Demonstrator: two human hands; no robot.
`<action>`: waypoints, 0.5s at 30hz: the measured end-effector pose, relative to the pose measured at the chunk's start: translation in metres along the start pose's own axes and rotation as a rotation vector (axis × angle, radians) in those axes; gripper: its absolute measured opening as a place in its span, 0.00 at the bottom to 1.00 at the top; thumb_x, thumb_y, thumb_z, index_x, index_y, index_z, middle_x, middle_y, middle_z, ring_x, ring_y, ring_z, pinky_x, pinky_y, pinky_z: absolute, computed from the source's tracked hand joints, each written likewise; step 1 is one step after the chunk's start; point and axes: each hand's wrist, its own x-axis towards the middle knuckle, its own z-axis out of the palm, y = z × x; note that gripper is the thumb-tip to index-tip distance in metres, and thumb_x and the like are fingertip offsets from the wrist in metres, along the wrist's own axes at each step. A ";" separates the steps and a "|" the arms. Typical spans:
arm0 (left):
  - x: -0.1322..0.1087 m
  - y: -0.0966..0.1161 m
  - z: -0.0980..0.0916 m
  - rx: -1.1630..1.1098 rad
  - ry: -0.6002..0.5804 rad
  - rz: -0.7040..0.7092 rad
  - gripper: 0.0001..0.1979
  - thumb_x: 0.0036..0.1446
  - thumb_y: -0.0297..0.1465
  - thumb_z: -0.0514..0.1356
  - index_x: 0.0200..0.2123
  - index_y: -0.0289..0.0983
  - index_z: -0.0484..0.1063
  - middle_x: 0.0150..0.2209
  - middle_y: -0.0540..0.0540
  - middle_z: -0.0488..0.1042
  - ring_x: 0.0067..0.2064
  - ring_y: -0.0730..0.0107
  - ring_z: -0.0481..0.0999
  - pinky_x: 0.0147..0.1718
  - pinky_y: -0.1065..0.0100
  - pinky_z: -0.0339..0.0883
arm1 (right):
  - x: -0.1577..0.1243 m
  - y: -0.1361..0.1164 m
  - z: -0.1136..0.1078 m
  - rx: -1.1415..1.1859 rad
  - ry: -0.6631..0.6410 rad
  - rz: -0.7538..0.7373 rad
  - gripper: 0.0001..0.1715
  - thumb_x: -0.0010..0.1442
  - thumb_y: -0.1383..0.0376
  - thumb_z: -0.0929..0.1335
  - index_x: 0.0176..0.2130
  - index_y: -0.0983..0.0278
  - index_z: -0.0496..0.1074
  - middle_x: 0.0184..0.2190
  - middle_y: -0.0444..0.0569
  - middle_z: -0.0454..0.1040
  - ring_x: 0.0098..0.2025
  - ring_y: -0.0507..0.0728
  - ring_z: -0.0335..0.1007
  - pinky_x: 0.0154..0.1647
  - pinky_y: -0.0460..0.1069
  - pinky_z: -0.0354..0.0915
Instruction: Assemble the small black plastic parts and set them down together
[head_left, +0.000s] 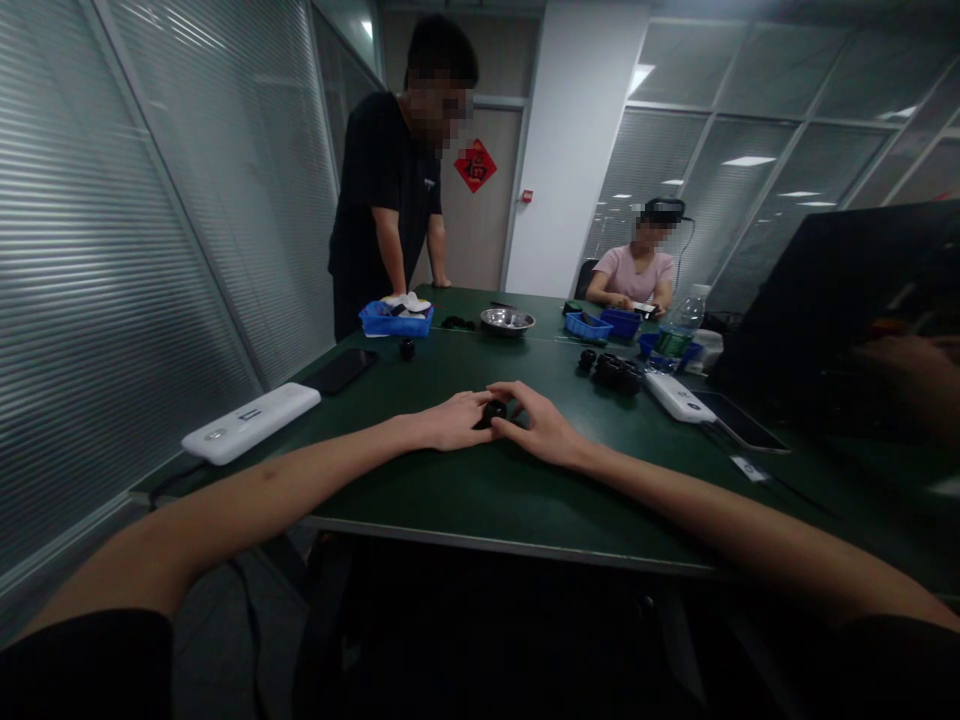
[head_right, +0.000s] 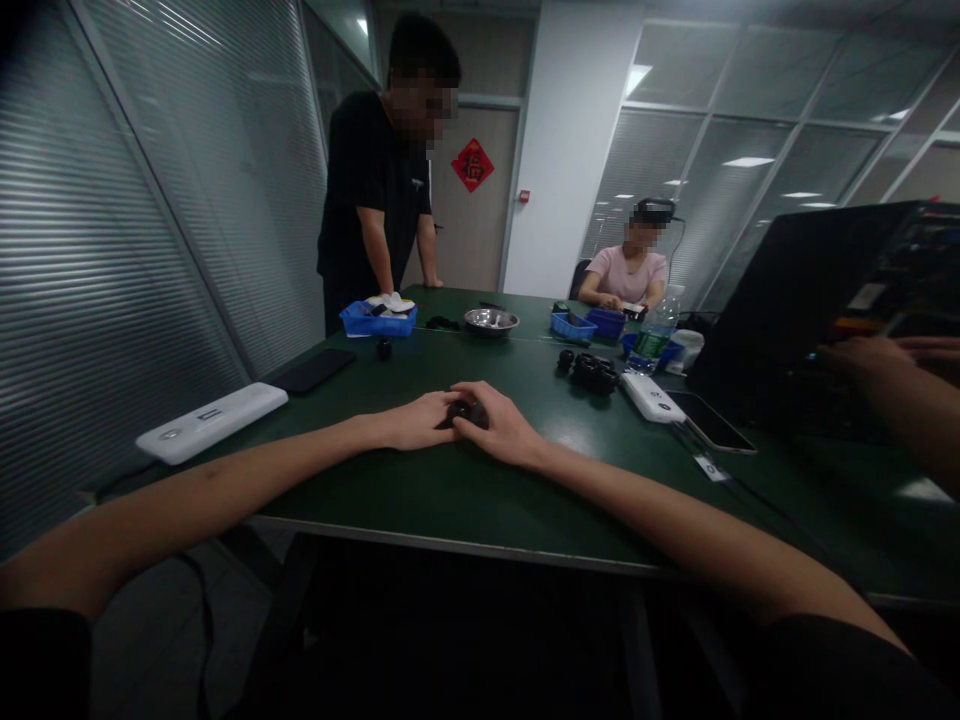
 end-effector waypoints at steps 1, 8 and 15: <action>0.000 -0.001 0.000 -0.002 -0.003 0.004 0.27 0.69 0.47 0.52 0.60 0.35 0.68 0.68 0.36 0.64 0.71 0.51 0.59 0.71 0.50 0.50 | 0.000 0.000 0.000 -0.009 0.008 0.016 0.26 0.66 0.62 0.70 0.61 0.62 0.66 0.53 0.55 0.73 0.51 0.61 0.73 0.48 0.57 0.73; 0.000 -0.001 0.001 -0.015 -0.015 0.009 0.26 0.70 0.49 0.50 0.56 0.36 0.72 0.66 0.38 0.67 0.71 0.51 0.59 0.71 0.49 0.49 | 0.000 0.000 0.000 0.020 0.001 0.000 0.26 0.65 0.65 0.69 0.61 0.61 0.66 0.53 0.54 0.73 0.49 0.60 0.73 0.47 0.57 0.73; 0.001 -0.004 0.003 0.003 0.000 0.005 0.29 0.69 0.50 0.51 0.61 0.35 0.69 0.68 0.36 0.64 0.72 0.50 0.58 0.71 0.49 0.50 | 0.000 0.000 -0.001 -0.002 0.003 0.035 0.27 0.64 0.63 0.71 0.61 0.61 0.67 0.53 0.55 0.74 0.51 0.62 0.73 0.51 0.59 0.72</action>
